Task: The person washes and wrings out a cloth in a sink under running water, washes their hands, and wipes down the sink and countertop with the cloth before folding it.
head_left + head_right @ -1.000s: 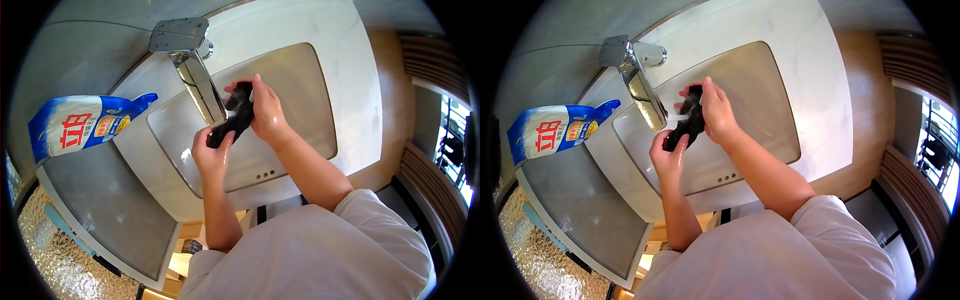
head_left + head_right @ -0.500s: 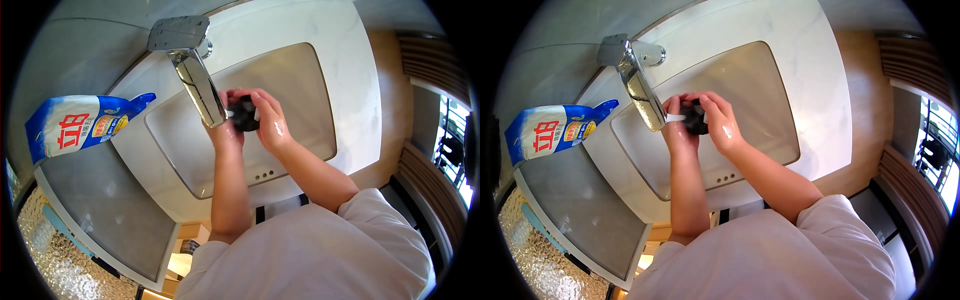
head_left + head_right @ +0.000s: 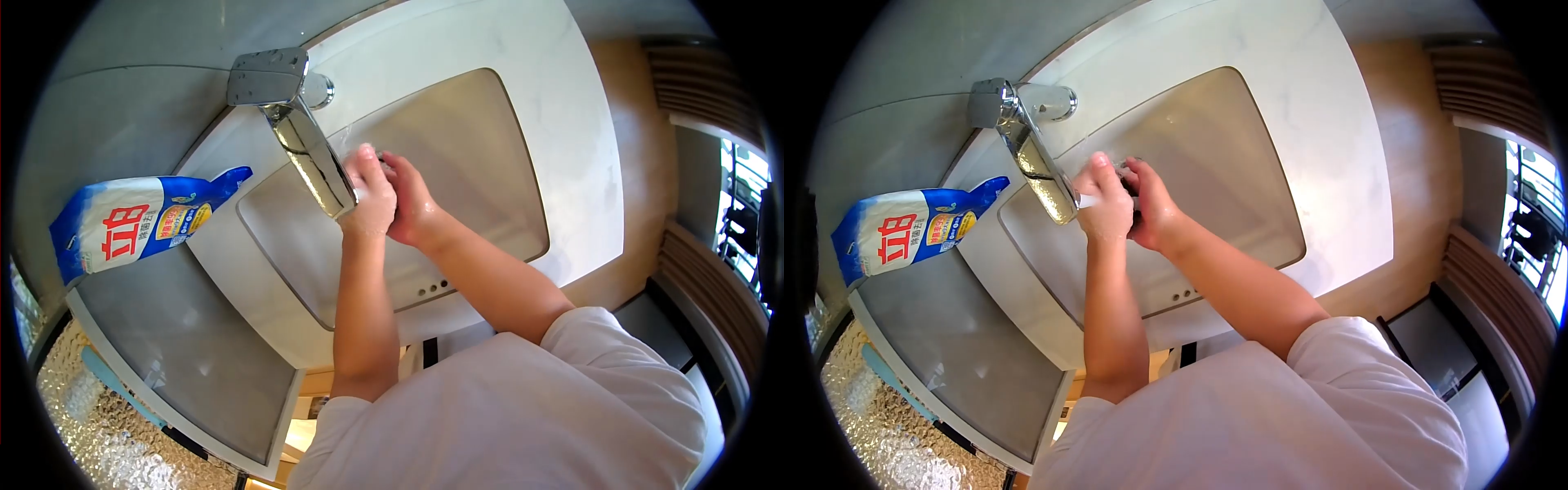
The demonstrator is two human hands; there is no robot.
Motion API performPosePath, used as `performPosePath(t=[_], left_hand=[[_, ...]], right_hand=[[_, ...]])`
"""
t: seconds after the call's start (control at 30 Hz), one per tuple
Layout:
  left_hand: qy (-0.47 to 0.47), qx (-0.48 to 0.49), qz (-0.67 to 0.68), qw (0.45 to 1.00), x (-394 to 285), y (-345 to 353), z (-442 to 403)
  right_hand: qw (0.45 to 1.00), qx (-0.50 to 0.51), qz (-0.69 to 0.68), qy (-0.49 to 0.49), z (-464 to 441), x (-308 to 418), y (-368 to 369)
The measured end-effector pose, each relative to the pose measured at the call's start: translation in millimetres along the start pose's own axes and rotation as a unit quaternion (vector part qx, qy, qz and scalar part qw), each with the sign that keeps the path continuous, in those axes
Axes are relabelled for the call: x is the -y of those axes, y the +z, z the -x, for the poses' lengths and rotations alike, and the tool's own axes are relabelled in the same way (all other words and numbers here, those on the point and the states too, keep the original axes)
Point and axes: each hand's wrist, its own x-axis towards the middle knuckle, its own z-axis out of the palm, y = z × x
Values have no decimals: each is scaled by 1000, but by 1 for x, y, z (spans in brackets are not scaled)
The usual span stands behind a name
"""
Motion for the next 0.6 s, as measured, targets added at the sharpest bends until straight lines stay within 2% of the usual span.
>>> performPosePath(t=[0.07, 0.13, 0.2, 0.23, 0.27, 0.33, 0.47, 0.53, 0.57, 0.6], left_hand=[[192, 8, -112, 975, 24, -3, -4], [190, 42, -141, 971, 14, -8, 10], [319, -30, -97, 942, 0, -1, 24], [387, 34, -174, 905, 12, -12, 21], [386, 33, -173, 905, 14, -18, 26], [420, 40, -251, 871, 9, -28, 35], [503, 40, -264, 822, 42, -38, 20], [516, 36, -265, 814, 45, -41, 12], [529, 60, -249, 809, 49, -44, 7], [541, 84, -233, 804, 51, -46, 3]], right_hand=[[999, -1, -31, -5, -2, -4, 4], [999, -8, 10, -35, -4, 0, 2], [997, 60, -43, -12, -7, 13, 3], [997, 69, 1, -34, -3, 15, 6], [995, 88, -15, -51, 1, 13, 8], [989, 146, -2, -32, 19, 15, 15], [990, 140, 13, 33, 20, 22, 8], [993, 87, 84, 17, 22, 26, 12], [997, 8, 79, 9, 15, 23, 13], [997, 8, 79, 9, 10, 21, 10]])
